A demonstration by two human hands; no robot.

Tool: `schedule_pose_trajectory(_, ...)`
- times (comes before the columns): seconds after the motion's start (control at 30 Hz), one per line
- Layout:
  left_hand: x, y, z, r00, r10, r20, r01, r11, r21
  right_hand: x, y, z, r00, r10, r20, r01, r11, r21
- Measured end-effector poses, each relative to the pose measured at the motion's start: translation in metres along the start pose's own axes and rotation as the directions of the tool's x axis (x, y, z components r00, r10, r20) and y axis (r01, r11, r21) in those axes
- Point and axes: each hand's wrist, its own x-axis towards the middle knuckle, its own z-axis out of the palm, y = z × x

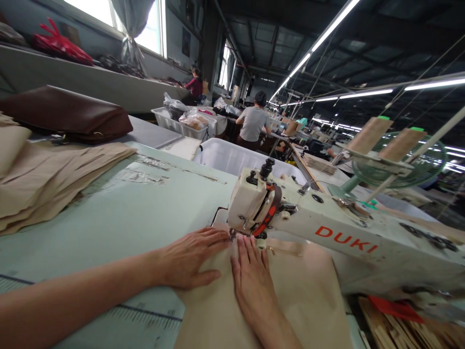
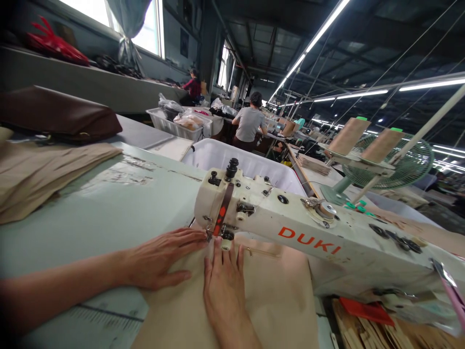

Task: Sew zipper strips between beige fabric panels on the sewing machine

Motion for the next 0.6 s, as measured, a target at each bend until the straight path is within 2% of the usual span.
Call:
schedule_pose_trajectory(0.27,-0.002,0.0,0.002,1.0,0.021,0.015,-0.022,0.999,0.026,0.003,-0.001,-0.003,0.998,-0.01,0.065,0.011,1.0,-0.014)
schedule_pose_trajectory(0.43,-0.006,-0.003,0.004,0.999,0.028,0.029,-0.029,0.998,0.057,-0.001,-0.003,-0.009,0.997,0.013,0.074,-0.018,0.998,0.062)
schedule_pose_trajectory(0.6,-0.011,-0.011,0.011,0.999,0.034,-0.003,-0.033,0.994,0.099,-0.003,-0.005,-0.009,0.998,0.015,0.055,-0.02,0.994,0.105)
